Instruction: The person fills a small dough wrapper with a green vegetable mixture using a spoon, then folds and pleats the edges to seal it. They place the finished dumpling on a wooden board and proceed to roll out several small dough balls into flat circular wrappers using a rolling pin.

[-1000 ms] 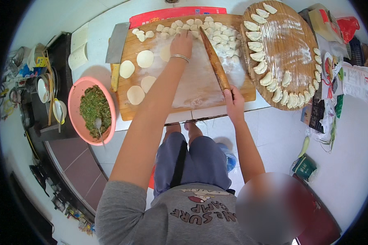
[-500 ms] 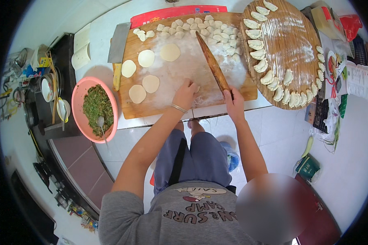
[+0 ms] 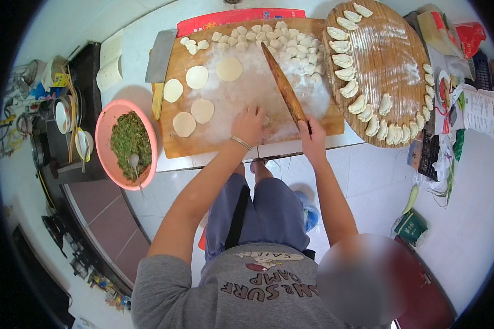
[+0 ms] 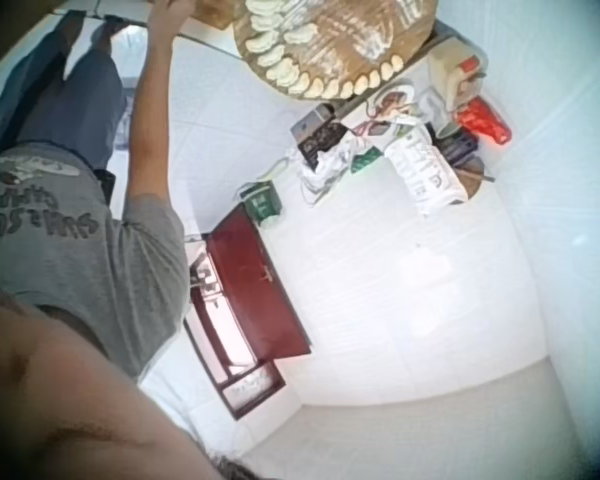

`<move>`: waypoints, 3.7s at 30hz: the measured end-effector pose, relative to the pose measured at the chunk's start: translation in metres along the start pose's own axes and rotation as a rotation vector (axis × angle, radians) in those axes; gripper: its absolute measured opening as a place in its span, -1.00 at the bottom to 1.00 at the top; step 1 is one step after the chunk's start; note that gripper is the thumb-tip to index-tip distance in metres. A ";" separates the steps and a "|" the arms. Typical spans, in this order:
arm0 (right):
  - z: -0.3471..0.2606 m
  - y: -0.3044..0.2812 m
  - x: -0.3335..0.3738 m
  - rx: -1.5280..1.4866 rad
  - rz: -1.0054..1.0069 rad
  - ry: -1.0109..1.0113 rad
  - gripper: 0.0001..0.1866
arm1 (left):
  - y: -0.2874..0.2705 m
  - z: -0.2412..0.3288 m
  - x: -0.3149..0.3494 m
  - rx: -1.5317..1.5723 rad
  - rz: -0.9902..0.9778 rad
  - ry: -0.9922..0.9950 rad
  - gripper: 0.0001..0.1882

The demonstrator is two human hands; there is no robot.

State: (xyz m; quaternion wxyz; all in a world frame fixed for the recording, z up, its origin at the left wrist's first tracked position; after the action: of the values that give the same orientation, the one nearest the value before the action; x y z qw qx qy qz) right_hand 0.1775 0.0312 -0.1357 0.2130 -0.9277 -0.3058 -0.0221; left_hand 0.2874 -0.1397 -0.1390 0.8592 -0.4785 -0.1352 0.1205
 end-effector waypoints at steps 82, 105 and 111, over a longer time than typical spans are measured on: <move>0.012 -0.001 0.000 0.988 -0.153 -0.481 -0.33 | 0.008 -0.032 0.045 -0.087 0.109 0.078 -0.28; 0.001 -0.019 -0.026 0.588 -0.238 -0.377 -0.63 | -0.002 -0.004 -0.033 0.173 0.227 0.558 -0.66; 0.015 -0.033 -0.020 0.123 -0.352 0.113 -0.67 | -0.013 0.025 -0.011 0.392 0.072 0.424 -0.76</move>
State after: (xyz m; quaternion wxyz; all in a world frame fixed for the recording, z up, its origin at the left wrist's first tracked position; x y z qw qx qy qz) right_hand 0.1411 0.0503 -0.1406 0.2791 -0.8424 -0.4516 -0.0920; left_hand 0.2692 -0.1304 -0.1165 0.9395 -0.3225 0.0902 0.0721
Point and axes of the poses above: each hand's wrist, its own x-axis away from the middle knuckle, its own y-axis out of the palm, z = x × y, the point moved 2 cm from there along -x, towards the middle knuckle, and after that the axes turned 4 degrees about y, right-handed, at the moved point
